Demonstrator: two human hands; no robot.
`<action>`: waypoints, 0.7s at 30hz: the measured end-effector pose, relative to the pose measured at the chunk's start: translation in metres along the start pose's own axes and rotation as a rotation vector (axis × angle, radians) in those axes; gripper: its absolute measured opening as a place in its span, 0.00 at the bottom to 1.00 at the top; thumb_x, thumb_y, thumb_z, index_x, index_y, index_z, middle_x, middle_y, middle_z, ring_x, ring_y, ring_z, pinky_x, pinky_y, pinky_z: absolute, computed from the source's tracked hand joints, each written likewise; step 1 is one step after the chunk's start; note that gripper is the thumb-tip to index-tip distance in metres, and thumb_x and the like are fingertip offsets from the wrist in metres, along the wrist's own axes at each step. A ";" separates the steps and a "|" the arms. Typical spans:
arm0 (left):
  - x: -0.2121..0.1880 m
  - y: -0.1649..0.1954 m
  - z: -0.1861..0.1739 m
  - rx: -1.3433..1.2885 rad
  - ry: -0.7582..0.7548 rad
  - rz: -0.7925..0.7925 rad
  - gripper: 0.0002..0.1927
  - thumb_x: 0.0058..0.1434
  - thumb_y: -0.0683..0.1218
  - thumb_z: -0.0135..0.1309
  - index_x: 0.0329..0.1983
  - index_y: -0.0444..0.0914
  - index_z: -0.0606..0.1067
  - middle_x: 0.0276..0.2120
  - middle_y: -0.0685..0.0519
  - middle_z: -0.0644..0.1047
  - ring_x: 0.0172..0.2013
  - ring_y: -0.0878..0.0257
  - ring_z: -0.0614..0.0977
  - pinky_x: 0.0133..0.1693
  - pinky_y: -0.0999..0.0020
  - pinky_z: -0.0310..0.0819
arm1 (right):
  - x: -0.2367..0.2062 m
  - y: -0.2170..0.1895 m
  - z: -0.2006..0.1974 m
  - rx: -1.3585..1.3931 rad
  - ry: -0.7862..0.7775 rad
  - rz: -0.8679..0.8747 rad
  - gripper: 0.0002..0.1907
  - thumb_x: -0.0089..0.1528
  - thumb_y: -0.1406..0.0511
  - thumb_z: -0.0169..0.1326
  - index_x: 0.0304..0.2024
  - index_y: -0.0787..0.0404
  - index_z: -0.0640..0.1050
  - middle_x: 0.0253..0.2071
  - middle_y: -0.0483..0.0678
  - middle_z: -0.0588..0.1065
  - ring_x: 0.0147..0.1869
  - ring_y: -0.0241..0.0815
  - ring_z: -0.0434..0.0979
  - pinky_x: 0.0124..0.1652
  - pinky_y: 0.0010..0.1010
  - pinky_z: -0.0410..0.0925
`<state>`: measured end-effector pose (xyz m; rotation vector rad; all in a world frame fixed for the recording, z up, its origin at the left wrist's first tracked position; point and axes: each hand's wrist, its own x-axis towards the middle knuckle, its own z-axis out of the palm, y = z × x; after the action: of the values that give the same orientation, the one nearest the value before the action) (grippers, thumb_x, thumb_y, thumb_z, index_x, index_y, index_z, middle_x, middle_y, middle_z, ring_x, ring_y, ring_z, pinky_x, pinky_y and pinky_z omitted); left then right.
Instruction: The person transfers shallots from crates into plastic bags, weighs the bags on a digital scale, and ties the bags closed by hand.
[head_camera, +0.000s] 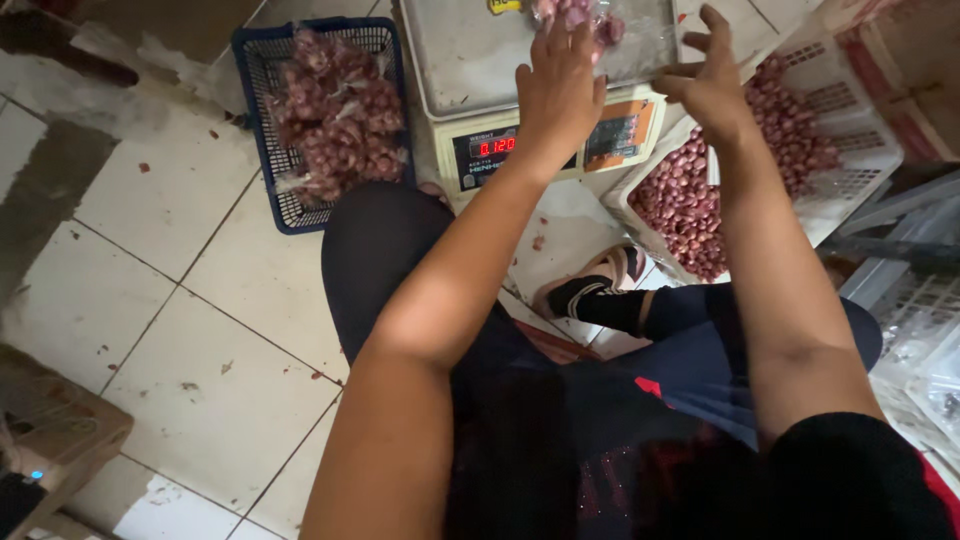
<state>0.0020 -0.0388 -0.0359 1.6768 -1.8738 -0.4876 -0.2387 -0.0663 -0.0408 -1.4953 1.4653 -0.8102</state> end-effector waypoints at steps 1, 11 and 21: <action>0.000 0.001 -0.001 0.011 -0.026 -0.007 0.36 0.57 0.51 0.62 0.66 0.37 0.62 0.68 0.41 0.61 0.69 0.43 0.62 0.52 0.40 0.70 | 0.002 -0.005 0.007 -0.024 0.024 0.034 0.47 0.56 0.74 0.64 0.71 0.61 0.53 0.63 0.60 0.64 0.47 0.42 0.82 0.35 0.29 0.75; 0.009 -0.001 -0.025 -0.114 -0.157 -0.164 0.09 0.78 0.49 0.46 0.57 0.47 0.73 0.54 0.54 0.72 0.56 0.59 0.74 0.50 0.52 0.75 | 0.000 -0.050 0.042 0.010 0.108 -0.166 0.04 0.68 0.71 0.56 0.44 0.67 0.80 0.34 0.43 0.78 0.34 0.31 0.77 0.33 0.22 0.69; -0.055 0.023 -0.064 -0.231 0.364 0.626 0.47 0.53 0.64 0.68 0.67 0.38 0.61 0.57 0.38 0.71 0.56 0.42 0.75 0.52 0.49 0.73 | -0.118 -0.161 0.021 -0.055 -0.022 -0.491 0.03 0.74 0.72 0.56 0.47 0.69 0.75 0.42 0.41 0.75 0.45 0.28 0.72 0.44 0.20 0.65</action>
<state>0.0271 0.0255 0.0177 0.8850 -1.8514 -0.1193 -0.1631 0.0418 0.1104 -1.9351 1.1203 -1.0403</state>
